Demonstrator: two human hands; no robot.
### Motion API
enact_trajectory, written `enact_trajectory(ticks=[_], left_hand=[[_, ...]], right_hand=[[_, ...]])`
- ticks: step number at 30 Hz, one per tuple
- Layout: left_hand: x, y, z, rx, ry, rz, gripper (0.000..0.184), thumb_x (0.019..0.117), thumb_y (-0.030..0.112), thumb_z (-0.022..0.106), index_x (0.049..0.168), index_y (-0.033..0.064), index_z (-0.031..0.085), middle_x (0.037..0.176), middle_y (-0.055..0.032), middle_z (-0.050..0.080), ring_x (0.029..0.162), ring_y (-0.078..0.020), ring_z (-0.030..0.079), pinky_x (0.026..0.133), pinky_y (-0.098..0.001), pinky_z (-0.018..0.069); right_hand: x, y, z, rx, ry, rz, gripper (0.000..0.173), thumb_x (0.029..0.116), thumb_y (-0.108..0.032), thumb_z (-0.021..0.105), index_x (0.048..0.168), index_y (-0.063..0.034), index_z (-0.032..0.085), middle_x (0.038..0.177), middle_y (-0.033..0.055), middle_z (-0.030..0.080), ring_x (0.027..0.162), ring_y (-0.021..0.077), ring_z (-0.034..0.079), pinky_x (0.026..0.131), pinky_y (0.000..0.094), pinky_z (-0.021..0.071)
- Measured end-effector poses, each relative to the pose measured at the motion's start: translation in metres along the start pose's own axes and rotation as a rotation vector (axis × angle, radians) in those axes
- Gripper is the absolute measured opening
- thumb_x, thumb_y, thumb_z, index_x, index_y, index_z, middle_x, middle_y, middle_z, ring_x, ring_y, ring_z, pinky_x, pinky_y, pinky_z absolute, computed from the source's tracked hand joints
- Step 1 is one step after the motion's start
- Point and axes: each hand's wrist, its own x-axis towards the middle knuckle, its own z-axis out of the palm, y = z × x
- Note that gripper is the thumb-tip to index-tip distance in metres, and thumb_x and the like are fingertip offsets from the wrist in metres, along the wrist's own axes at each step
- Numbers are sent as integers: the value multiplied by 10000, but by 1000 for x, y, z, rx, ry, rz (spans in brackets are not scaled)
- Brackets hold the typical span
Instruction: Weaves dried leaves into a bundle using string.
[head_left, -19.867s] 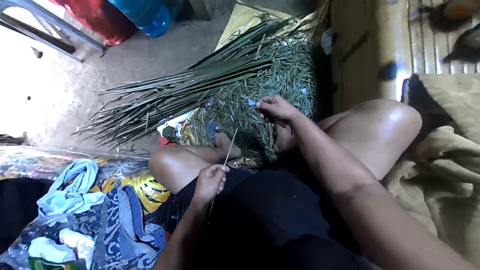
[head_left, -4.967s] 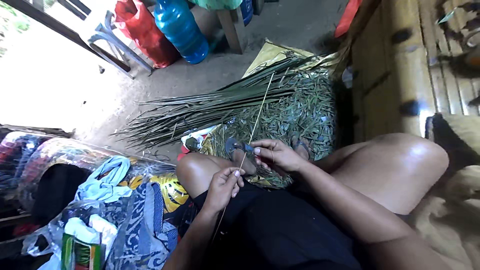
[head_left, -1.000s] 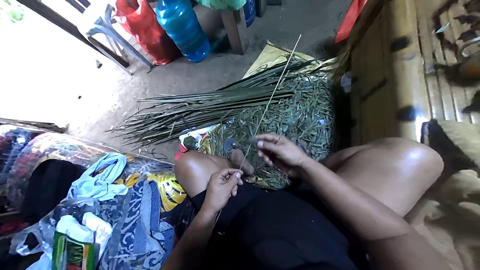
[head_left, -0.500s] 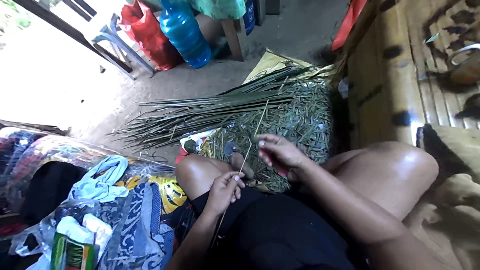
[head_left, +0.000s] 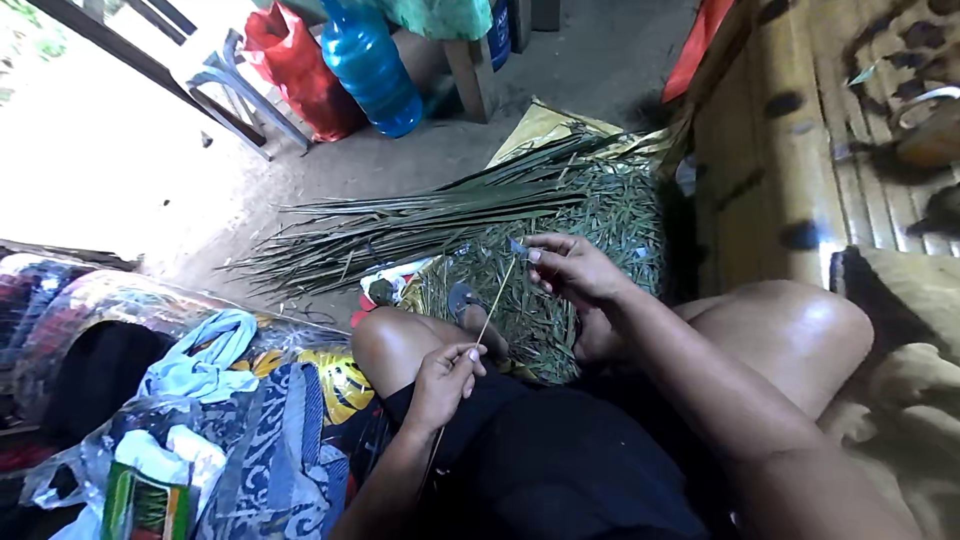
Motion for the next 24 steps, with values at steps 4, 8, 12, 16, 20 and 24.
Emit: enact_trajectory(ticks=[4, 8, 12, 16, 20, 24], left_hand=[[-7, -4, -3, 16, -10, -52, 199, 1032, 54, 545, 1107, -31, 708, 763, -28, 696, 485, -28, 506, 457, -179, 433], [-10, -12, -8, -16, 64, -100, 177, 1025, 61, 574, 1098, -43, 697, 782, -71, 711, 485, -55, 535, 456, -192, 455], [5, -7, 5, -73, 93, -97, 160, 1020, 56, 593, 1091, -53, 686, 789, -85, 717, 498, -69, 567, 463, -201, 482], [12, -1, 15, -26, 63, -55, 148, 1010, 56, 614, 1072, -54, 690, 796, -81, 718, 511, -75, 577, 477, -208, 495], [4, -4, 2, 76, 51, -53, 146, 1002, 59, 615, 1072, -32, 705, 789, -52, 716, 518, -61, 569, 483, -201, 487], [-9, -10, -9, 106, 77, -76, 138, 998, 60, 623, 1053, -22, 719, 781, -49, 716, 512, -63, 562, 480, -200, 479]], right_hand=[[12, -12, -29, 67, 263, -22, 360, 1085, -179, 477, 1429, -87, 530, 799, -2, 624, 565, 67, 552, 504, 227, 497], [0, -25, -42, 37, 277, -21, 382, 1084, -160, 462, 1458, -92, 500, 796, 13, 618, 563, 87, 569, 506, 239, 515], [-26, -2, 5, -63, 96, 96, 353, 1078, -194, 502, 1416, -99, 542, 833, 56, 660, 601, 113, 601, 551, 265, 539], [-36, 32, 44, -24, -221, 181, 316, 1059, -191, 530, 1316, -20, 601, 806, 48, 663, 599, 97, 601, 557, 247, 527], [-20, 20, 21, 4, -51, 147, 273, 1072, -185, 524, 1281, -41, 624, 796, 31, 644, 595, 76, 566, 557, 227, 505], [6, -11, -35, 79, 344, 58, 292, 1083, -198, 496, 1326, -67, 591, 803, -4, 652, 563, 60, 571, 507, 217, 507]])
